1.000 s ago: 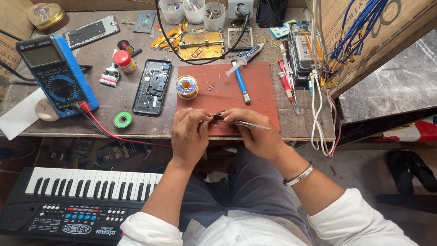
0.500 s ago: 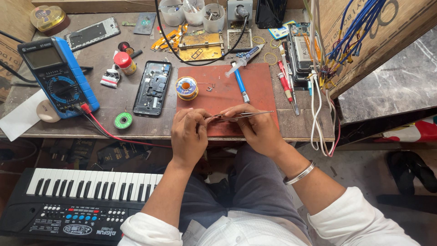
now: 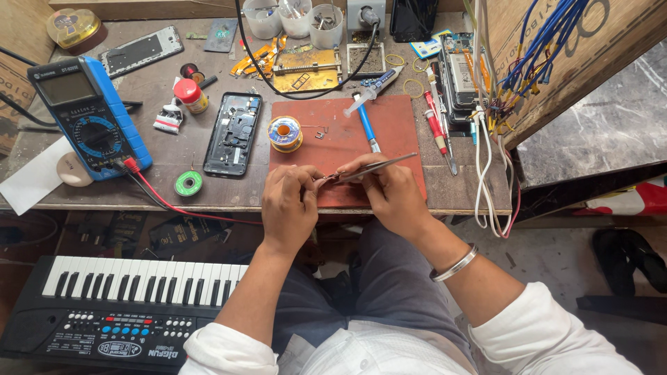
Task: The person solders a small phone circuit board component on a red mat, using a soldering iron and tweezers to position and solder parts. They lift and turn the board to view it, scrape and rework the soldered area with a blade-like tool, and finish by probing the component with a blue-handled tool.
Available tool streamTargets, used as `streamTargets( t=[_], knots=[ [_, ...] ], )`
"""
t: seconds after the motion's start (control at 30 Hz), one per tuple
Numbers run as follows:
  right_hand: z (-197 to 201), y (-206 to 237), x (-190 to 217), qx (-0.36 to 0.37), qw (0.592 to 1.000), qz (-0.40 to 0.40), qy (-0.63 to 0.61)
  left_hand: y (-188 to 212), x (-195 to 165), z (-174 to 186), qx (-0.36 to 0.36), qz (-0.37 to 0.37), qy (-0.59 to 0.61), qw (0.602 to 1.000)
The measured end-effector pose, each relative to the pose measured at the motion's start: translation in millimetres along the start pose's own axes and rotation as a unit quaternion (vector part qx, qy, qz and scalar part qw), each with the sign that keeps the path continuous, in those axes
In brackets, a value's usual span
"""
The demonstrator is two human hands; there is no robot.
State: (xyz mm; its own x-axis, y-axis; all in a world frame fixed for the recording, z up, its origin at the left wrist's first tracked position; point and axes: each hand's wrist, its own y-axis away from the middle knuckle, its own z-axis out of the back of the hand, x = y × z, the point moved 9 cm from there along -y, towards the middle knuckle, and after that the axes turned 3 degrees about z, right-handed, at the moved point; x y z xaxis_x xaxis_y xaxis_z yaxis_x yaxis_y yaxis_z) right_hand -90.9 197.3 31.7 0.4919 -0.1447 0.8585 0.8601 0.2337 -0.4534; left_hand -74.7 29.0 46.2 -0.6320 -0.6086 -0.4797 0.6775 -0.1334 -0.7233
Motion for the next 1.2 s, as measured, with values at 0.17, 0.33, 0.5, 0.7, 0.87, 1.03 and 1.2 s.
streamTargets(
  t=[0.17,0.33,0.5,0.7,0.87,1.03,1.2],
  knots=[
    [1.0,-3.1,-5.7,-0.012,0.999,-0.005,-0.048,-1.1,0.4,-0.3,0.006,0.009,0.003,1.000],
    [5.6,-1.5,-10.7,-0.004,0.998,-0.011,-0.061,-0.4,0.6,-0.7,0.007,0.013,0.000,1.000],
    [13.7,2.0,-31.0,-0.049,0.978,-0.067,-0.193,0.6,0.7,-1.4,0.008,0.013,0.005,1.000],
    [29.9,3.9,-45.0,-0.089,0.956,-0.060,-0.274,1.5,-0.6,0.9,-0.003,-0.004,0.008,1.000],
    [31.9,3.4,-51.1,-0.087,0.942,-0.080,-0.315,2.2,-3.0,1.7,-0.011,-0.019,0.004,1.000],
    [31.4,1.4,-47.9,-0.074,0.944,-0.097,-0.305,2.3,-4.6,2.4,-0.010,-0.025,0.006,1.000],
    [27.2,2.3,-39.7,-0.067,0.954,-0.083,-0.281,1.5,-6.9,5.1,-0.022,-0.033,0.009,0.999]
  ],
)
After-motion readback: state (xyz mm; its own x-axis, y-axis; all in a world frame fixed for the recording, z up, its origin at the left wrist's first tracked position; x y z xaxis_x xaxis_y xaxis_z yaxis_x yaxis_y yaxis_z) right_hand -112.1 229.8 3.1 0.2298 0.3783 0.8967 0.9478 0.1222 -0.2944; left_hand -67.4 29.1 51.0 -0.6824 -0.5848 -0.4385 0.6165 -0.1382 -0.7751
